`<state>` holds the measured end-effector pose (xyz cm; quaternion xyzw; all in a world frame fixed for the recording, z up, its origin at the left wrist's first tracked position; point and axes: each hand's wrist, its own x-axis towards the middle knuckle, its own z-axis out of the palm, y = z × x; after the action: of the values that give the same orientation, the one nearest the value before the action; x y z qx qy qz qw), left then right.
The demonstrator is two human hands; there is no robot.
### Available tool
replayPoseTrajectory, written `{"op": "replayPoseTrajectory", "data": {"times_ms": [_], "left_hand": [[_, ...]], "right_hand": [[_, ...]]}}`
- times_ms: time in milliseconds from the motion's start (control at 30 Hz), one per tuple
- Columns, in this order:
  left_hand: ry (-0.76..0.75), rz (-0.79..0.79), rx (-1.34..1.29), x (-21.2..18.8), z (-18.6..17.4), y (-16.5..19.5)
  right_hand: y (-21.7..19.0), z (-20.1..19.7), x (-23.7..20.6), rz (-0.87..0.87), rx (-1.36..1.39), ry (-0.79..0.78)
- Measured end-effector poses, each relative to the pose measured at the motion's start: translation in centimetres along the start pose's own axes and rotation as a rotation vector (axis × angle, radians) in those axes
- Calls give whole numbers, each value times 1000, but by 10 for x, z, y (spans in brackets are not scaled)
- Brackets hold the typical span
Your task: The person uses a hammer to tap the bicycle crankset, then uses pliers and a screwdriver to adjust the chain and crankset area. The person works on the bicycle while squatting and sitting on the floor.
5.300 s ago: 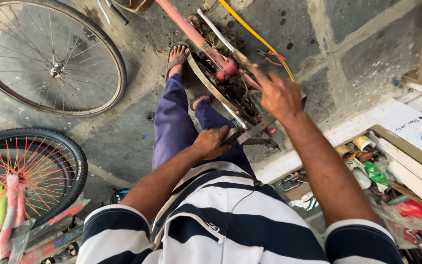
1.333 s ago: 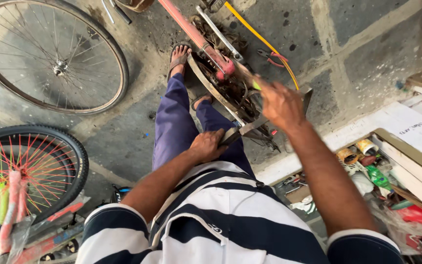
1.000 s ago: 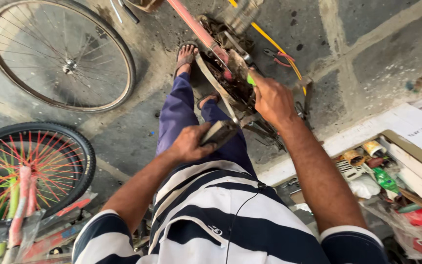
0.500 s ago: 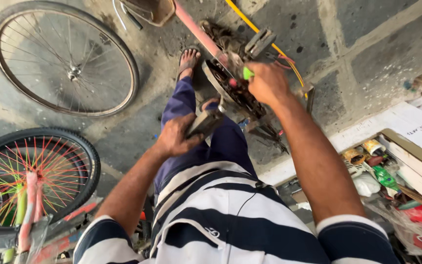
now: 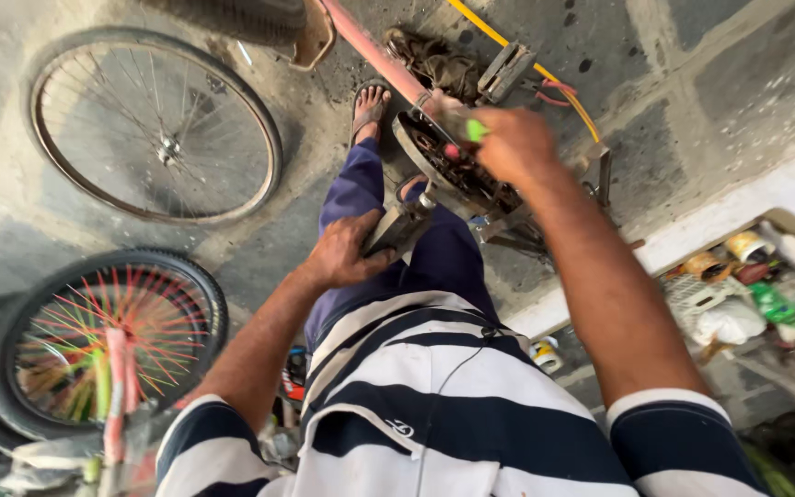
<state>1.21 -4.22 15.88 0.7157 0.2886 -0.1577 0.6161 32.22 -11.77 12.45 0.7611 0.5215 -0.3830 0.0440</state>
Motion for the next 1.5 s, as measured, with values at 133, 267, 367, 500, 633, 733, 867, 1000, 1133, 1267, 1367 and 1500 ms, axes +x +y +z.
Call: {"op": "replayPoseTrajectory", "data": {"times_ms": [133,267,367,500,633,733,867,1000,1133,1267,1367,1500], "left_hand": [[-95,-42,49,9,-11,3],[-100,-116,161,18,-31,-12],[-40,-268,312,30,-46,-30],[46,-308,455,59,-55,-48],[34,-305,453,68,-48,-52],[43,-310,446,67,-38,-52],[202,-197,463,66,-16,-42],[534,30,506,50,24,-19],[629,143,546,8,76,-1],[615,283,455,-48,139,2],[485,271,-69,-83,173,7],[183,-155,-808,-108,202,30]], "right_hand": [[-15,10,-6,24,-25,61],[9,-7,-55,153,47,156],[31,-27,-106,146,155,377],[36,-29,-161,238,367,457],[38,-1,-217,373,607,415],[46,39,-259,430,712,358],[59,105,-306,619,1145,431],[66,168,-372,704,1335,538],[64,242,-441,662,1308,588],[56,319,-512,727,1158,525],[50,362,-552,680,1026,553],[36,404,-585,761,906,557]]}}
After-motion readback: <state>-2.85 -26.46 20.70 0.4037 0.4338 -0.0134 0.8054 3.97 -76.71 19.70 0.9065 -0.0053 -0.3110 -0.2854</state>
